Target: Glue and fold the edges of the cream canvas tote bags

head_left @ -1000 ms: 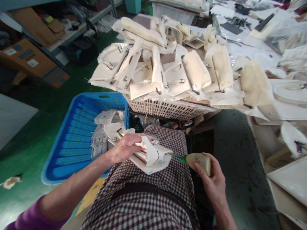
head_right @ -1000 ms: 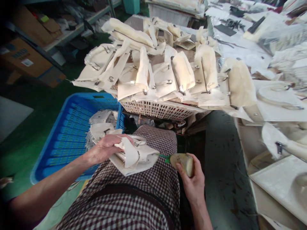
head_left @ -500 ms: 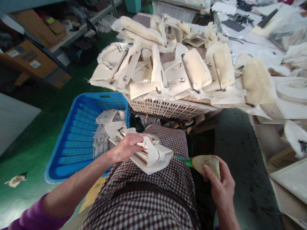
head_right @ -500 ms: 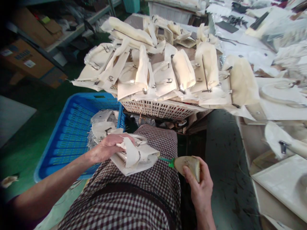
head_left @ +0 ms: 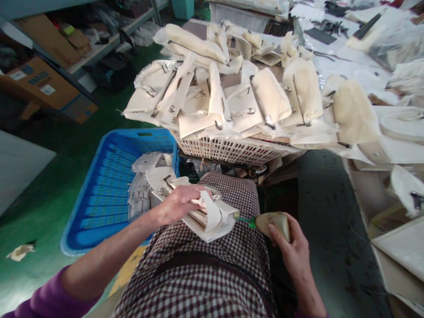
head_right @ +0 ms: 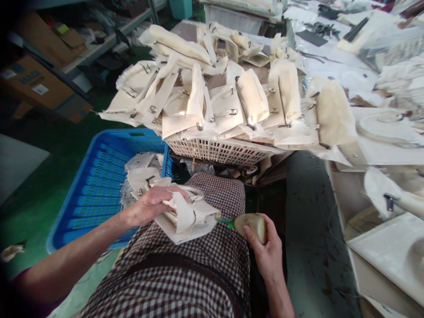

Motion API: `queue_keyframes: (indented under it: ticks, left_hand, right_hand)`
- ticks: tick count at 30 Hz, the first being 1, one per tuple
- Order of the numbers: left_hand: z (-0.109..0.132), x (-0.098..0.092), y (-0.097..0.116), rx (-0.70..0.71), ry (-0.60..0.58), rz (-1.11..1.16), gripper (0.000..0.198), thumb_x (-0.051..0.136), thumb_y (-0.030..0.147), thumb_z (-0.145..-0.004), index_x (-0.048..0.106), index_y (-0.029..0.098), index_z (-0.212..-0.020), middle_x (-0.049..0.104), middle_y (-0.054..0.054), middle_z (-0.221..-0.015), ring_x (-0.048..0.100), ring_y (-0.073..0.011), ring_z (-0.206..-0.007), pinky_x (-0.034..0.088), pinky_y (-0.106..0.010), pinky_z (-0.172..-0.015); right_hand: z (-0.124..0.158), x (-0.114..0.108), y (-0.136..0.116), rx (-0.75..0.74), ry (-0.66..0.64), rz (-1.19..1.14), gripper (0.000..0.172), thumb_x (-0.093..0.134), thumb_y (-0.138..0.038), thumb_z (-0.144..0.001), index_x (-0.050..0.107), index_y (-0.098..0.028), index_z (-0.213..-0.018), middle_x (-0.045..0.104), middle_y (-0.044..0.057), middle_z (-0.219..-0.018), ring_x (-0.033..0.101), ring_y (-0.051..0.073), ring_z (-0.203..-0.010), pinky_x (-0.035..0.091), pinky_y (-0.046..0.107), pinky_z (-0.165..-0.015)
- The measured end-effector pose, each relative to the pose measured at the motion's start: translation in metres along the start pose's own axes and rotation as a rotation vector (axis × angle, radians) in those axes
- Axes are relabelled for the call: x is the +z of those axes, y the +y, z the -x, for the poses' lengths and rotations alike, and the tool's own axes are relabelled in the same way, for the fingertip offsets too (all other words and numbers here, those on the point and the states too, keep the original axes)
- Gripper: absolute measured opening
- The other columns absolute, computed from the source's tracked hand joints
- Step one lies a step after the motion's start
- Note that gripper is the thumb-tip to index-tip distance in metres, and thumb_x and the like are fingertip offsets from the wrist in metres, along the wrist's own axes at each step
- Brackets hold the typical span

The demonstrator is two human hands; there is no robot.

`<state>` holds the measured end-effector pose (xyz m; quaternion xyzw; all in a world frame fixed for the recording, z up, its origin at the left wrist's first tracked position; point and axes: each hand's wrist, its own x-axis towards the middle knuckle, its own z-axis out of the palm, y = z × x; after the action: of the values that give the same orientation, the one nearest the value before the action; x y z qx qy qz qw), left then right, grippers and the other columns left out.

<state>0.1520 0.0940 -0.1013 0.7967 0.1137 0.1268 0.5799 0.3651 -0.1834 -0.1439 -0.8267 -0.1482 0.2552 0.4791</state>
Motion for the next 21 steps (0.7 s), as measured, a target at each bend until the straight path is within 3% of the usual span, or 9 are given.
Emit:
queue_keyframes:
  ticks: [3,6,9,14,18,21]
  left_hand:
    - [0.004,0.004,0.0,0.044,-0.007,-0.032,0.017,0.061,0.021,-0.093,0.074,0.015,-0.083,0.076,-0.012,-0.103,0.071,-0.0227,-0.099,0.053,-0.031,-0.089]
    - [0.007,0.007,0.003,0.092,-0.018,-0.059,0.022,0.058,0.025,-0.097,0.074,0.014,-0.085,0.076,-0.014,-0.101,0.072,-0.0216,-0.095,0.053,-0.029,-0.084]
    - [0.009,0.009,0.006,0.122,-0.015,-0.065,0.027,0.055,0.029,-0.098,0.073,0.013,-0.085,0.076,-0.015,-0.099,0.072,-0.0213,-0.092,0.054,-0.028,-0.081]
    - [0.013,0.011,0.006,0.14,0.0,-0.063,0.028,0.055,0.028,-0.098,0.074,0.012,-0.084,0.075,-0.014,-0.097,0.072,-0.0204,-0.091,0.054,-0.027,-0.08]
    - [0.02,0.015,0.002,0.133,0.017,-0.061,0.025,0.055,0.026,-0.098,0.075,0.012,-0.09,0.075,-0.014,-0.1,0.072,-0.0205,-0.093,0.054,-0.027,-0.083]
    - [0.026,0.019,-0.001,0.035,0.056,0.0,0.024,0.058,0.027,-0.097,0.075,0.014,-0.087,0.076,-0.013,-0.101,0.072,-0.0206,-0.092,0.055,-0.027,-0.083]
  right_hand:
    - [0.003,-0.001,0.0,0.089,-0.074,-0.066,0.064,0.079,-0.058,-0.068,0.06,-0.02,-0.116,0.067,0.005,-0.093,0.059,0.022,-0.071,0.049,0.032,-0.055]
    - [0.006,-0.002,0.002,0.149,-0.127,-0.122,0.063,0.079,-0.058,-0.069,0.059,-0.02,-0.116,0.066,0.004,-0.089,0.054,0.019,-0.063,0.044,0.029,-0.046]
    - [0.006,-0.002,0.005,0.138,-0.076,-0.096,0.064,0.079,-0.059,-0.068,0.06,-0.02,-0.115,0.067,0.005,-0.093,0.057,0.021,-0.069,0.047,0.031,-0.051]
    - [0.007,-0.004,0.012,0.023,0.048,-0.001,0.067,0.079,-0.06,-0.067,0.059,-0.021,-0.117,0.067,0.007,-0.107,0.062,0.028,-0.095,0.053,0.038,-0.077]
    - [0.014,-0.007,0.016,0.081,-0.055,-0.045,0.066,0.079,-0.059,-0.067,0.059,-0.022,-0.119,0.067,0.007,-0.106,0.063,0.026,-0.089,0.054,0.033,-0.067]
    - [0.018,-0.008,0.019,0.117,-0.053,-0.103,0.067,0.08,-0.058,-0.068,0.058,-0.022,-0.121,0.067,0.007,-0.108,0.063,0.026,-0.092,0.054,0.03,-0.063]
